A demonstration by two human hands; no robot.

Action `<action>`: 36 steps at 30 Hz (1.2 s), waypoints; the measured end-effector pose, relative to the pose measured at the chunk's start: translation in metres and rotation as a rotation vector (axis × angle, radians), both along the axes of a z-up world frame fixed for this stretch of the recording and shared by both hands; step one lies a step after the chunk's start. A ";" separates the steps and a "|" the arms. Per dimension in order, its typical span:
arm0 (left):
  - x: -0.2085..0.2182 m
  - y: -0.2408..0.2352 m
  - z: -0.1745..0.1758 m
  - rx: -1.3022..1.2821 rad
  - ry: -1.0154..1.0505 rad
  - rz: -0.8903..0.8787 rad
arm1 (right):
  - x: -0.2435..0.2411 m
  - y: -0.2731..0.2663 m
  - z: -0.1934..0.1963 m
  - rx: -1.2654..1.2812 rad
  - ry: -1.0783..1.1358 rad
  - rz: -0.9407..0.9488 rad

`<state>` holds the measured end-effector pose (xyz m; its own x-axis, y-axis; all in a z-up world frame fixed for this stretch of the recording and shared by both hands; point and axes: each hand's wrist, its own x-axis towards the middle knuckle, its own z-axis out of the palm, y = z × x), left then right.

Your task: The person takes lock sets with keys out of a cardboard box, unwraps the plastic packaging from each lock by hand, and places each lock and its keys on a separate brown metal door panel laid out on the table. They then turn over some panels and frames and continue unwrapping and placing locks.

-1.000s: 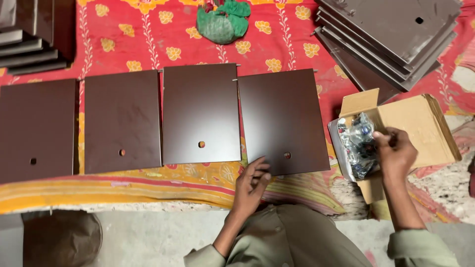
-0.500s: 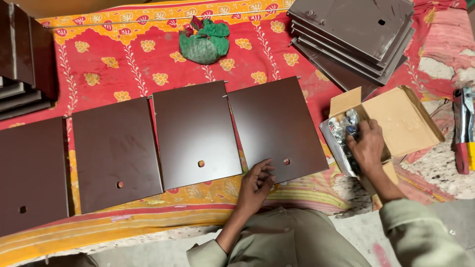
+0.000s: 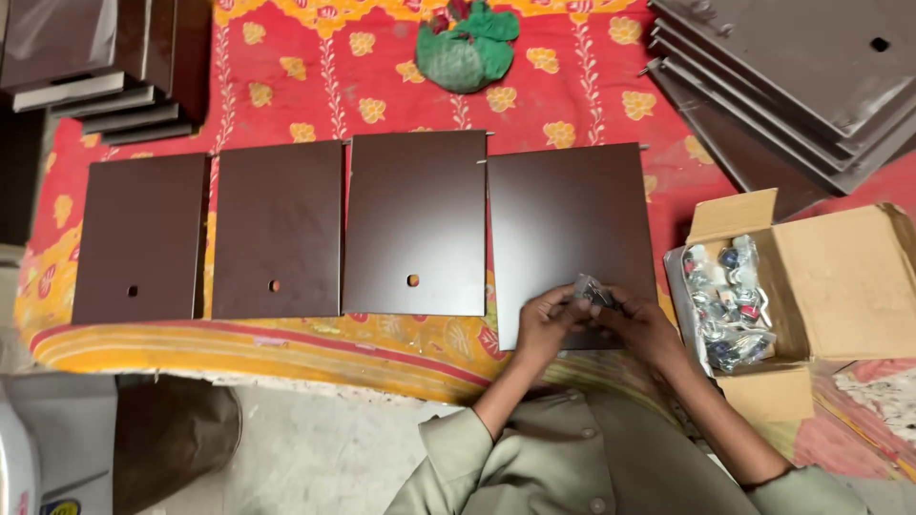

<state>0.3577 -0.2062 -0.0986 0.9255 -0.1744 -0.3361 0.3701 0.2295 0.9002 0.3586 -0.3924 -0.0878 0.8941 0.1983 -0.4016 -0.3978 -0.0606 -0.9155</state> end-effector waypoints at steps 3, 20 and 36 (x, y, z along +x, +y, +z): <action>0.002 0.010 0.001 0.023 0.094 0.036 | 0.003 0.007 0.000 -0.025 -0.052 0.074; 0.005 0.023 0.008 -0.039 0.212 0.125 | -0.005 0.020 0.018 0.236 0.306 -0.207; -0.003 0.031 0.004 0.227 -0.251 0.071 | -0.020 0.021 0.012 0.309 0.041 -0.243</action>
